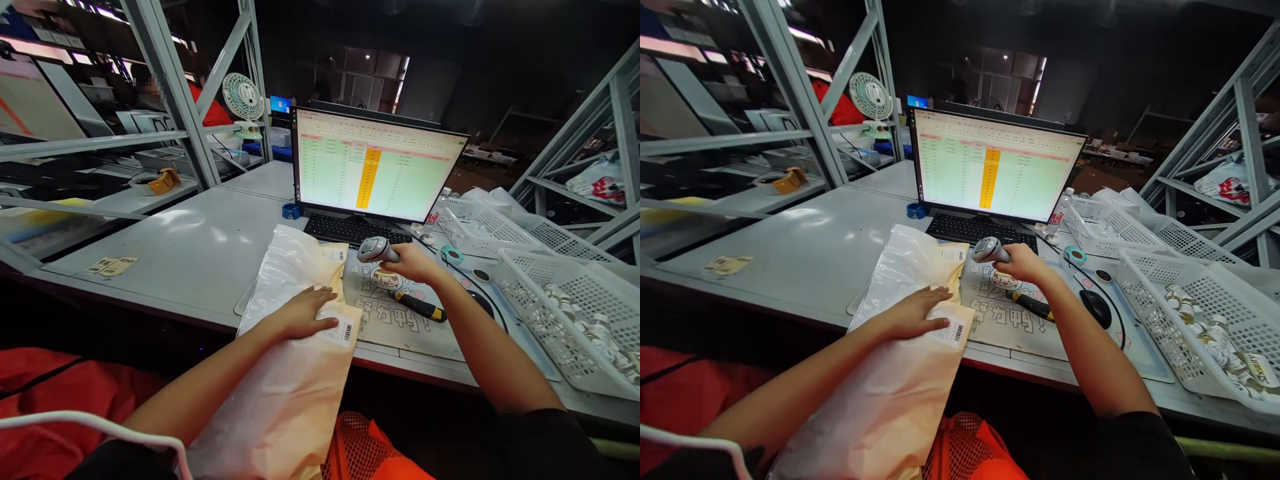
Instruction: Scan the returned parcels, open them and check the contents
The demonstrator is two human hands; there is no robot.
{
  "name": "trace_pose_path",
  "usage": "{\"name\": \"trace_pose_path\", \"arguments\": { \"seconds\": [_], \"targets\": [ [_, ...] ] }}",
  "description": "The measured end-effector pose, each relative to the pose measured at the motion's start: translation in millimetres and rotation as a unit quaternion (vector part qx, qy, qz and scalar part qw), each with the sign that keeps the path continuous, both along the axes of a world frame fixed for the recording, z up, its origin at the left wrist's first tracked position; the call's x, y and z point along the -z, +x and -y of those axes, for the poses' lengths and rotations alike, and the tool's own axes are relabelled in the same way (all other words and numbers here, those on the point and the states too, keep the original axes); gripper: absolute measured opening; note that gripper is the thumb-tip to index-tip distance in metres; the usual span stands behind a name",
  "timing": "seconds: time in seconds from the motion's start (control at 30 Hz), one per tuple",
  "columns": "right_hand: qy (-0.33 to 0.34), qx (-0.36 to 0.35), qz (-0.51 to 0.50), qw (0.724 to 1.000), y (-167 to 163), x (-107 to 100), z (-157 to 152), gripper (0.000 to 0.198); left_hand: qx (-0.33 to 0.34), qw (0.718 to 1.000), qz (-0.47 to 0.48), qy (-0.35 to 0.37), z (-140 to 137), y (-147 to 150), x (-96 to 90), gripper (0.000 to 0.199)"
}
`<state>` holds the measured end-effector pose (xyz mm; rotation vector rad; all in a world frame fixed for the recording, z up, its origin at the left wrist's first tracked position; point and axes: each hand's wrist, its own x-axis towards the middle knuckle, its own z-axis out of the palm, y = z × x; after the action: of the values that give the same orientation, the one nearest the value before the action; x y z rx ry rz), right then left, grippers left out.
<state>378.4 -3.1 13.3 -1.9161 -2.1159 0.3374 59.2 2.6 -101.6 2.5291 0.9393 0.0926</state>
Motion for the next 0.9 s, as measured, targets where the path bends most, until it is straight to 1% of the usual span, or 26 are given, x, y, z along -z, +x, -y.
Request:
{"name": "trace_pose_path", "arguments": {
  "seconds": [0.27, 0.4, 0.5, 0.57, 0.67, 0.77, 0.9],
  "targets": [
    [-0.024, -0.006, 0.022, 0.999, -15, -7, -2, 0.014, 0.006, 1.000, 0.013, -0.003, -3, 0, 1.1, 0.084],
    [-0.017, 0.000, 0.030, 0.999, -10, -2, -4, 0.016, -0.004, 1.000, 0.019, 0.003, -2, 0, -0.4, 0.074],
    [-0.018, 0.031, 0.044, 0.998, 9, 13, -4, 0.026, -0.020, 0.999, 0.038, 0.030, -4, 1, -2.6, 0.061],
    [-0.023, 0.074, 0.071, 0.994, 30, 28, -1, 0.034, -0.030, 0.998, 0.026, 0.046, -8, 2, -4.6, 0.055],
    [-0.024, 0.150, 0.113, 0.982, 63, 52, 11, 0.040, -0.035, 0.998, -0.007, 0.053, -21, 3, -8.7, 0.053],
    [-0.025, 0.220, 0.130, 0.967, 87, 76, 27, 0.043, -0.041, 0.997, 0.007, 0.063, -42, 2, -16.3, 0.051],
    [-0.018, 0.298, 0.146, 0.943, 100, 103, 45, 0.050, -0.061, 0.994, 0.039, 0.086, -80, 3, -32.8, 0.052]
  ]
}}
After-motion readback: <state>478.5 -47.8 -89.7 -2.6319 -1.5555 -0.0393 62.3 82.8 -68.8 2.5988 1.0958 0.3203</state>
